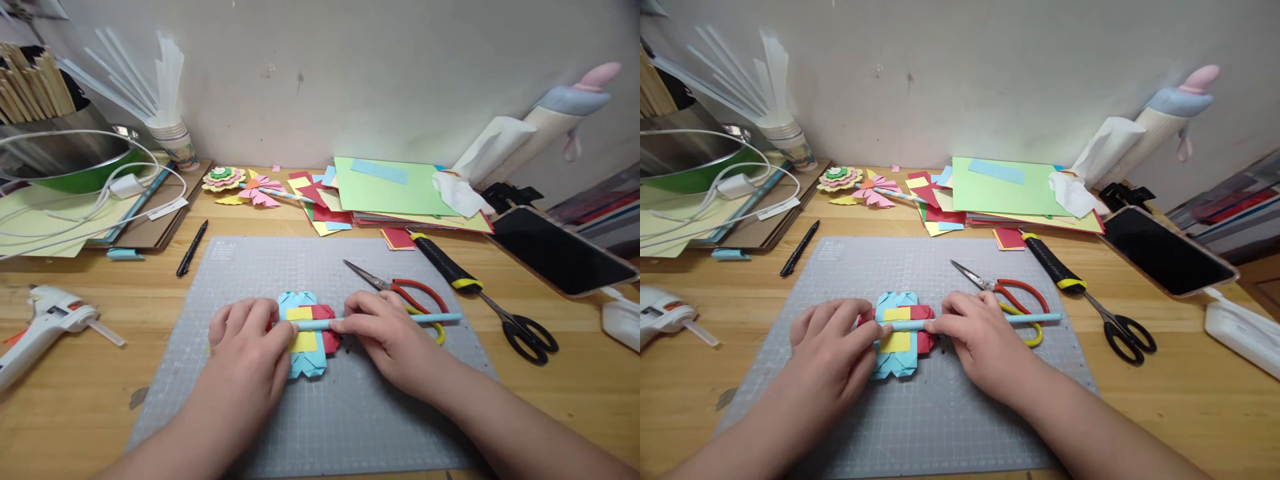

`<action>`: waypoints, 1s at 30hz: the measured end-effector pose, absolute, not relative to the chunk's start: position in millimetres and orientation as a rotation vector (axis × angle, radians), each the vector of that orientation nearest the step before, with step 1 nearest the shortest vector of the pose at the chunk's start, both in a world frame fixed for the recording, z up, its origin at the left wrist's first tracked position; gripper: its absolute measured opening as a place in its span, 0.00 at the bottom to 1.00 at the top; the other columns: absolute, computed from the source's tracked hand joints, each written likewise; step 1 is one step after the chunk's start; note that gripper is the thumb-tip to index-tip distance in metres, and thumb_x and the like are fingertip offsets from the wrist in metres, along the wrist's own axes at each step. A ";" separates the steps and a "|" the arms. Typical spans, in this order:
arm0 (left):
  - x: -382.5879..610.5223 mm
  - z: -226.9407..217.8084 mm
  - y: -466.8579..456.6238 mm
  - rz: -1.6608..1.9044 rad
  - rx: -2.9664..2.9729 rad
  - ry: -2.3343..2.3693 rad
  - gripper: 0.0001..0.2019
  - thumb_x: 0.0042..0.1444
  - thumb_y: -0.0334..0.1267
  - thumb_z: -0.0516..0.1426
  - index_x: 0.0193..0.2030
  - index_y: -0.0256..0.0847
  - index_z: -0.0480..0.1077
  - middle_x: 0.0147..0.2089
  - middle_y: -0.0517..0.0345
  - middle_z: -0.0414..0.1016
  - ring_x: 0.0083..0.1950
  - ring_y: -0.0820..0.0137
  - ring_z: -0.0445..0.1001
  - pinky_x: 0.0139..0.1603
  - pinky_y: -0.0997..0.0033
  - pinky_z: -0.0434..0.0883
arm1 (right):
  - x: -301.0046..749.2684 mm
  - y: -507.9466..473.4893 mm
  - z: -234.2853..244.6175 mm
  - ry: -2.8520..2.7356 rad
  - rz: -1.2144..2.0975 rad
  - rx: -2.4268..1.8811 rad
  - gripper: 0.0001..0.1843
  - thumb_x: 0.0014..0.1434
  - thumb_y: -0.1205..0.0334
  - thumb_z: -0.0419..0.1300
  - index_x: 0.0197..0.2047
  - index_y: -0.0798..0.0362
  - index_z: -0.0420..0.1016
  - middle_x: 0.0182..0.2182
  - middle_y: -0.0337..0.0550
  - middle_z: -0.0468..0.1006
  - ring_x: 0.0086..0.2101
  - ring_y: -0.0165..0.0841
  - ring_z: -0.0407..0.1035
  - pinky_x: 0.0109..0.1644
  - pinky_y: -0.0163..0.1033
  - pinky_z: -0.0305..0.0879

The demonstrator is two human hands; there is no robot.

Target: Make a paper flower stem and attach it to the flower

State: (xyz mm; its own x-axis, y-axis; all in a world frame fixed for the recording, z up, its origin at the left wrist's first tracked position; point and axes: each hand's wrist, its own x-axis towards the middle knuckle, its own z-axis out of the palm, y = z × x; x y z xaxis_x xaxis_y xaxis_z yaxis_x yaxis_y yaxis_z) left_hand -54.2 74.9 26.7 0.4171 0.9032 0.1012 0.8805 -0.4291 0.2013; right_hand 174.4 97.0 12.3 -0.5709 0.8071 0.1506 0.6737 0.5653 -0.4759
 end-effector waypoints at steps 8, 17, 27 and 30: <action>-54.4 25.2 75.3 0.285 2.552 1.611 0.12 0.60 0.31 0.47 0.36 0.44 0.71 0.42 0.53 0.67 0.46 0.60 0.61 0.47 0.54 0.57 | 173.2 97.0 10.4 -2.415 0.563 -1.213 0.18 0.62 0.76 0.50 0.42 0.46 0.77 0.37 0.41 0.72 0.36 0.33 0.64 0.42 0.42 0.56; -55.5 28.6 74.3 0.340 2.541 1.658 0.11 0.58 0.31 0.49 0.35 0.45 0.72 0.43 0.54 0.67 0.46 0.59 0.61 0.46 0.54 0.56 | 201.9 108.0 28.7 -2.585 0.599 -1.146 0.19 0.63 0.67 0.53 0.57 0.48 0.67 0.45 0.46 0.73 0.43 0.36 0.67 0.45 0.42 0.64; -63.0 28.8 70.7 0.993 2.470 1.780 0.15 0.58 0.31 0.51 0.51 0.47 0.66 0.51 0.50 0.60 0.51 0.57 0.62 0.50 0.50 0.57 | 191.3 103.3 25.0 -2.397 0.815 -1.366 0.08 0.64 0.66 0.52 0.42 0.50 0.72 0.39 0.43 0.76 0.40 0.35 0.69 0.44 0.42 0.65; -62.6 28.7 71.9 1.066 2.439 1.809 0.14 0.58 0.32 0.51 0.51 0.47 0.66 0.50 0.50 0.60 0.53 0.57 0.62 0.51 0.49 0.58 | 177.6 98.8 12.2 -2.179 0.850 -1.392 0.14 0.62 0.69 0.51 0.50 0.49 0.70 0.46 0.45 0.75 0.45 0.36 0.69 0.50 0.43 0.64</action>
State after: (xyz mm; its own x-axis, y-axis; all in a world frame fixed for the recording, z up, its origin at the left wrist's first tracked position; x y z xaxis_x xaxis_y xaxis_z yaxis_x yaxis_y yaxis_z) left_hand -62.6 71.9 28.7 0.1499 0.8254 0.5443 0.8763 -0.3659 0.3135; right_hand 177.6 98.8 12.2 -0.4131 0.9105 0.0204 0.6560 0.3130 -0.6868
